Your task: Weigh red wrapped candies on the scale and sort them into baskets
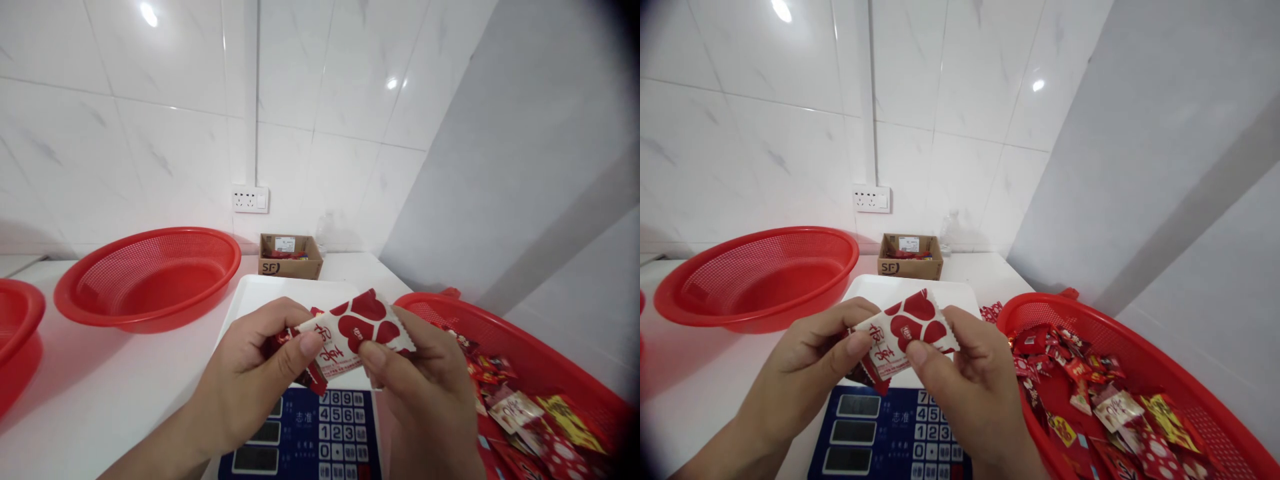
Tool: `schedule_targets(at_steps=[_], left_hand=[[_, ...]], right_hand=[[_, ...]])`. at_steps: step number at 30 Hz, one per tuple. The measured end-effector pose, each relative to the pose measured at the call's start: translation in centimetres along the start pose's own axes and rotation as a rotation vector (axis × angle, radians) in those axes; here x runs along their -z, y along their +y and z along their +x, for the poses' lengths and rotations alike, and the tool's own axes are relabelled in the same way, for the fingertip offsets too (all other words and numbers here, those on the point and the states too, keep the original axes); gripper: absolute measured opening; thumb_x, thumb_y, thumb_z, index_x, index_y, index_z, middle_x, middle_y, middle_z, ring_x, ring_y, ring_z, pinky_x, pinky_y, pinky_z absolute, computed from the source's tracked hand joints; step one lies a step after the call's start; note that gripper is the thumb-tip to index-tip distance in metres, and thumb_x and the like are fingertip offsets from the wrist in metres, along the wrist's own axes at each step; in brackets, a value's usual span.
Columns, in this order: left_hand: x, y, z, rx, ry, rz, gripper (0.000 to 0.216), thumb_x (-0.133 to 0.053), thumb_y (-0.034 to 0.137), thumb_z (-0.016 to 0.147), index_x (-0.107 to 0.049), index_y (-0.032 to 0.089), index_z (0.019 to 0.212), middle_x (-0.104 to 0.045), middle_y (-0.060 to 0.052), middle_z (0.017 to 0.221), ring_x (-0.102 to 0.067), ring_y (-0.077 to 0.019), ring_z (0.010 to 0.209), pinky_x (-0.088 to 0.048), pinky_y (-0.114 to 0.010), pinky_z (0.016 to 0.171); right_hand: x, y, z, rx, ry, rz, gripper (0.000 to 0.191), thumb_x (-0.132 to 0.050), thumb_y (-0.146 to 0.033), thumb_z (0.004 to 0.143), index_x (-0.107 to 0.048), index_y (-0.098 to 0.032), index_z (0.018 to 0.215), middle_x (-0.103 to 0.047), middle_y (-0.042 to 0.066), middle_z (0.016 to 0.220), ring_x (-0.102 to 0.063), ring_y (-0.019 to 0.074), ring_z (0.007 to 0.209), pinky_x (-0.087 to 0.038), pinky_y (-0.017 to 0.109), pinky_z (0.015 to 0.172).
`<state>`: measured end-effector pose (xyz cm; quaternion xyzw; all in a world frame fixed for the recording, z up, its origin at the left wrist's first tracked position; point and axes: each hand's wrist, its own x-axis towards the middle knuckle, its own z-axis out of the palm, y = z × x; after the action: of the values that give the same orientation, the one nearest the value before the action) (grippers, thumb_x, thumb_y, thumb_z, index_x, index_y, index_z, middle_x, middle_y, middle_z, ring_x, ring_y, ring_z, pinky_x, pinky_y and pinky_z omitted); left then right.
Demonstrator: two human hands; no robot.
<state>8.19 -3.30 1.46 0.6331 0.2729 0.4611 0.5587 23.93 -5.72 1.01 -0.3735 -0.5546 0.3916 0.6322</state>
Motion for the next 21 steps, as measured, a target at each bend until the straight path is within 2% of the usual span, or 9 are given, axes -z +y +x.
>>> schedule_targets(at_steps=[6,9,11,12,14,16,18,21], left_hand=[[-0.1,0.0,0.1,0.058,0.009,-0.053,0.024,-0.059,0.039,0.083,-0.063,0.016,0.079,-0.062,-0.002,0.069,-0.058,-0.0125,0.061,-0.05,-0.022,0.053],[0.1,-0.2,0.1,0.083,0.028,-0.107,0.028,-0.06,0.042,0.082,-0.062,0.015,0.076,-0.06,-0.001,0.063,-0.055,-0.0106,0.055,-0.047,-0.021,0.05],[0.4,-0.2,0.2,0.091,0.047,-0.147,0.031,-0.061,0.044,0.081,-0.06,0.015,0.072,-0.057,0.0,0.058,-0.052,-0.0094,0.051,-0.043,-0.02,0.047],[0.5,-0.3,0.3,0.1,0.058,-0.17,0.032,-0.061,0.045,0.08,-0.059,0.015,0.07,-0.056,0.001,0.056,-0.05,-0.009,0.049,-0.041,-0.02,0.046],[0.7,-0.4,0.4,0.144,0.063,-0.218,0.033,-0.062,0.045,0.079,-0.057,0.015,0.067,-0.053,0.001,0.053,-0.047,-0.0083,0.047,-0.039,-0.02,0.045],[0.8,-0.7,0.6,0.202,0.019,-0.256,0.034,-0.063,0.045,0.078,-0.056,0.014,0.066,-0.054,0.001,0.054,-0.047,-0.0081,0.048,-0.038,-0.02,0.046],[0.9,-0.9,0.8,0.236,-0.043,-0.237,0.032,-0.064,0.043,0.078,-0.058,0.014,0.067,-0.055,0.0,0.058,-0.048,-0.008,0.05,-0.038,-0.02,0.048],[0.6,-1.0,0.9,0.2,-0.086,-0.092,0.029,-0.062,0.041,0.08,-0.061,0.014,0.07,-0.053,0.002,0.058,-0.045,-0.0073,0.052,-0.036,-0.019,0.049]], right_hand=[[0.1,0.1,-0.1,-0.007,0.005,-0.009,0.02,-0.067,-0.034,0.072,-0.06,-0.021,0.059,-0.055,-0.001,0.053,-0.046,0.0122,0.047,-0.038,0.026,0.043],[0.3,0.1,0.1,0.033,-0.069,-0.053,0.018,-0.065,-0.034,0.076,-0.064,-0.022,0.064,-0.059,0.0,0.059,-0.051,0.0132,0.053,-0.043,0.026,0.048],[0.5,0.1,0.4,0.029,-0.155,-0.074,0.012,-0.068,-0.034,0.075,-0.068,-0.023,0.073,-0.064,0.001,0.066,-0.056,0.0148,0.06,-0.047,0.027,0.054],[0.5,0.1,0.6,0.013,-0.197,-0.073,0.014,-0.072,-0.034,0.072,-0.07,-0.024,0.081,-0.066,0.001,0.071,-0.058,0.016,0.064,-0.049,0.028,0.057],[0.7,0.1,0.8,-0.015,-0.242,-0.065,0.038,-0.078,-0.033,0.065,-0.068,-0.028,0.101,-0.068,0.001,0.081,-0.061,0.0177,0.071,-0.05,0.029,0.06],[0.8,0.3,1.0,0.001,-0.228,-0.081,0.05,-0.079,-0.031,0.065,-0.063,-0.03,0.112,-0.067,0.002,0.087,-0.061,0.0172,0.074,-0.051,0.028,0.061],[0.9,0.5,1.1,0.062,-0.216,-0.114,0.038,-0.074,-0.03,0.07,-0.066,-0.031,0.107,-0.064,0.002,0.088,-0.059,0.0152,0.074,-0.05,0.026,0.063],[1.0,0.8,1.2,0.159,-0.211,-0.119,0.012,-0.072,-0.03,0.073,-0.071,-0.029,0.084,-0.057,0.0,0.082,-0.055,0.0133,0.072,-0.049,0.026,0.066]])
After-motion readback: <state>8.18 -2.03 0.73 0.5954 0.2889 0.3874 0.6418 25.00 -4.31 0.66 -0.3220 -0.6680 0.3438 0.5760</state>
